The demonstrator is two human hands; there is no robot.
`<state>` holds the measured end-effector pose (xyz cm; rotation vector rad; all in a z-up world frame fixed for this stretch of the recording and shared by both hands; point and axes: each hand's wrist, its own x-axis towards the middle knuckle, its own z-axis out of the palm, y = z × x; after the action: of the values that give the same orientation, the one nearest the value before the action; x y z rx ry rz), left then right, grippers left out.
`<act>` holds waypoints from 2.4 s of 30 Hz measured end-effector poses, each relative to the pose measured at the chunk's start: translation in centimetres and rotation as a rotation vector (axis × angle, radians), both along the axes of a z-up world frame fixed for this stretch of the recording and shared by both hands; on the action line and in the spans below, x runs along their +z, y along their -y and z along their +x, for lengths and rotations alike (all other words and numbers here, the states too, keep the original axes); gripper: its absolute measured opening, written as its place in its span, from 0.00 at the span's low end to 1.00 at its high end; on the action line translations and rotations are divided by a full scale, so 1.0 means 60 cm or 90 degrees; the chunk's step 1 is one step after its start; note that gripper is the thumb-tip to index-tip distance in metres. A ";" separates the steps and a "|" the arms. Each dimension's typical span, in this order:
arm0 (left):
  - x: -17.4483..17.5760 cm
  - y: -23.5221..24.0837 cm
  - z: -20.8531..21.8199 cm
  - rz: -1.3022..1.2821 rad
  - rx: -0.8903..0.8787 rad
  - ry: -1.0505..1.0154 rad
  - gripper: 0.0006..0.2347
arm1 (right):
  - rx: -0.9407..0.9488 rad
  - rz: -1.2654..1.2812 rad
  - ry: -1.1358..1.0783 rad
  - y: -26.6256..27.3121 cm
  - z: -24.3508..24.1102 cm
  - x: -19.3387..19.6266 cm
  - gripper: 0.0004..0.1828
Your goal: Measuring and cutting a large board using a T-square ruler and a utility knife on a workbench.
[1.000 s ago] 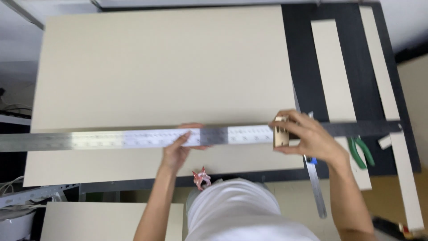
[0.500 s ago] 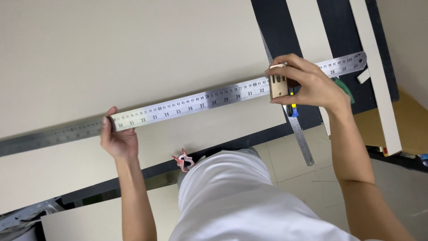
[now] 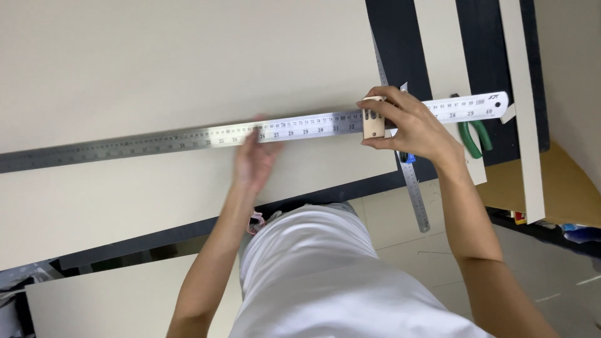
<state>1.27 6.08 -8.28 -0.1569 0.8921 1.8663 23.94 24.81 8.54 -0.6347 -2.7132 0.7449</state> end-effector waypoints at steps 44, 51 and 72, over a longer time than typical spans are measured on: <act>0.097 -0.059 0.175 0.296 -0.309 -0.041 0.13 | 0.034 -0.033 -0.030 0.033 0.063 0.058 0.39; 0.102 -0.057 0.174 0.299 -0.312 -0.037 0.12 | 0.032 -0.039 -0.018 0.034 0.065 0.064 0.42; 0.102 -0.059 0.173 0.293 -0.310 -0.054 0.14 | 0.008 -0.019 -0.005 0.040 0.055 0.067 0.42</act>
<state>11.63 9.61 -2.15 0.3928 0.4780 1.5719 27.27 22.39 12.58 -0.6205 -2.7052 0.7913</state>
